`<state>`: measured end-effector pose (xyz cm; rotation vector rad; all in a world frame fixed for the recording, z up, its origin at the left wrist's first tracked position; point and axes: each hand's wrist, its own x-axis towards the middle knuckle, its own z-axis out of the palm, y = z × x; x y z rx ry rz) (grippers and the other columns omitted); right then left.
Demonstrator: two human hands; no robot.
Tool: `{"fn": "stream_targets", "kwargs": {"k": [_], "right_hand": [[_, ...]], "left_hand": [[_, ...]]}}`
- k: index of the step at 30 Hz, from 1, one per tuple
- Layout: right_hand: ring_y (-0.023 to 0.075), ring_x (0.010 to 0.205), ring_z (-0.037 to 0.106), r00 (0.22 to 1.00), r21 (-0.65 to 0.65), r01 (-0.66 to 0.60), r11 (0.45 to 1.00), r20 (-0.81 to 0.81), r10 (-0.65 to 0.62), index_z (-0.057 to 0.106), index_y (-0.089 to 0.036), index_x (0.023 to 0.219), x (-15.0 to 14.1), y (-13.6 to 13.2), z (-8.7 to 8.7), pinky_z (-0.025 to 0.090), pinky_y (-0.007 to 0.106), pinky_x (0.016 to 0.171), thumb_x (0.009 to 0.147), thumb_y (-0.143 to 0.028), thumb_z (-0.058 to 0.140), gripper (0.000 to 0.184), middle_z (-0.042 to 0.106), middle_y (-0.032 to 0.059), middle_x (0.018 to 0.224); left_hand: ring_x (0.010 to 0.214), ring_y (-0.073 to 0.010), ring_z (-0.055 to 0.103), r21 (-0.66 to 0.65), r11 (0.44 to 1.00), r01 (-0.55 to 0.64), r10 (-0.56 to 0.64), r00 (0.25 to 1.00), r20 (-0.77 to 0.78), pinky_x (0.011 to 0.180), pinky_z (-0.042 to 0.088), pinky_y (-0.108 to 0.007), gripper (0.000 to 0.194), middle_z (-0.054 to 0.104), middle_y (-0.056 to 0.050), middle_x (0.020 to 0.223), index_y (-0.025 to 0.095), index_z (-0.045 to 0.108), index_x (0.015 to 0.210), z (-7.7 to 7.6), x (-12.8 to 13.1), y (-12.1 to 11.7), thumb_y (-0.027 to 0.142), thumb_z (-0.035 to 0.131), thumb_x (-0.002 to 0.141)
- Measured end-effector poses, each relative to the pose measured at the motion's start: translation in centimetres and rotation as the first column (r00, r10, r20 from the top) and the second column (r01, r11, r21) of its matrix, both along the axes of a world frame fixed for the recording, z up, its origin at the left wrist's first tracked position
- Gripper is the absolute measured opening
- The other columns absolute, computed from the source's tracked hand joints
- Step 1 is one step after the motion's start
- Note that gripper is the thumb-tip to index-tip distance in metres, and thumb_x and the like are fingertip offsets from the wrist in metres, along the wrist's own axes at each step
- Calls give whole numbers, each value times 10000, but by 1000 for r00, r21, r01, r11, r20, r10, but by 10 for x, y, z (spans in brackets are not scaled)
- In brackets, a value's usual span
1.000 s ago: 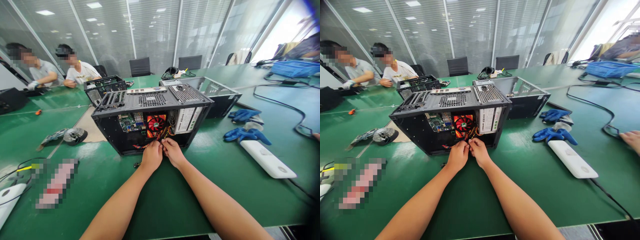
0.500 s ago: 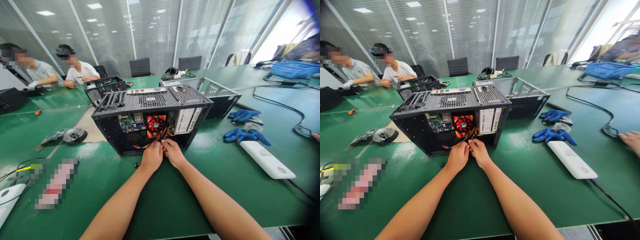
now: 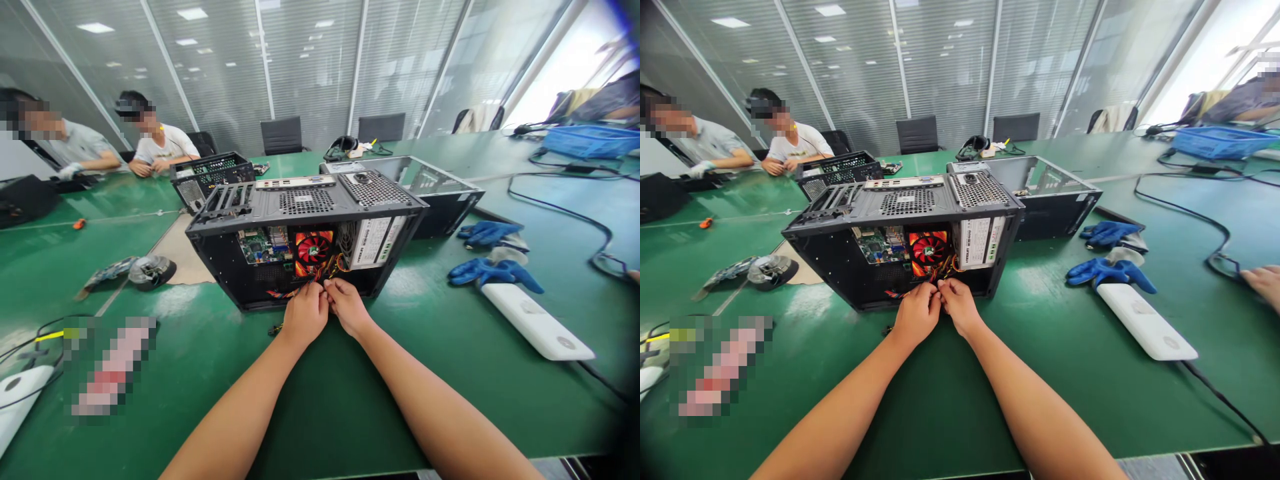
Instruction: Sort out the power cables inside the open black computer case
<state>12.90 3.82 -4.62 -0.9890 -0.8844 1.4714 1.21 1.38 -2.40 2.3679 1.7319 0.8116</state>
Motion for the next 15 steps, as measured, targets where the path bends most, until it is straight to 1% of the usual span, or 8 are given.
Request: {"fn": "stream_targets", "kwargs": {"k": [3,7,9,15], "right_hand": [[38,370,280,1000,-1,-4,1000,-2,4,458,-192,615,0,0,1,177,200,358,689,-525,731,437,380,-87,471],[45,361,248,1000,7,-9,1000,-11,9,432,-205,613,0,0,0,169,207,358,705,-517,719,434,332,-101,435],[47,359,250,1000,11,-9,1000,-9,10,430,-207,613,1,0,-1,172,208,360,713,-512,713,428,334,-100,432],[49,359,257,1000,13,-16,1000,-2,16,424,-207,599,0,-1,1,173,214,361,725,-499,701,422,348,-93,438]], "left_hand": [[803,-194,604,18,1000,-7,8,998,-59,725,479,-295,95,625,-60,890,195,559,953,1,-1,-2,213,478,905],[829,-189,591,45,999,-10,15,994,-107,742,471,-286,165,610,-57,882,204,580,893,5,0,-2,239,428,945],[823,-186,592,34,999,-22,25,996,-82,740,468,-284,172,612,-56,867,199,581,872,5,1,-2,233,430,945],[793,-178,615,-27,1000,-14,16,997,80,736,469,-285,147,637,-46,830,187,586,847,1,2,3,192,461,924]]}}
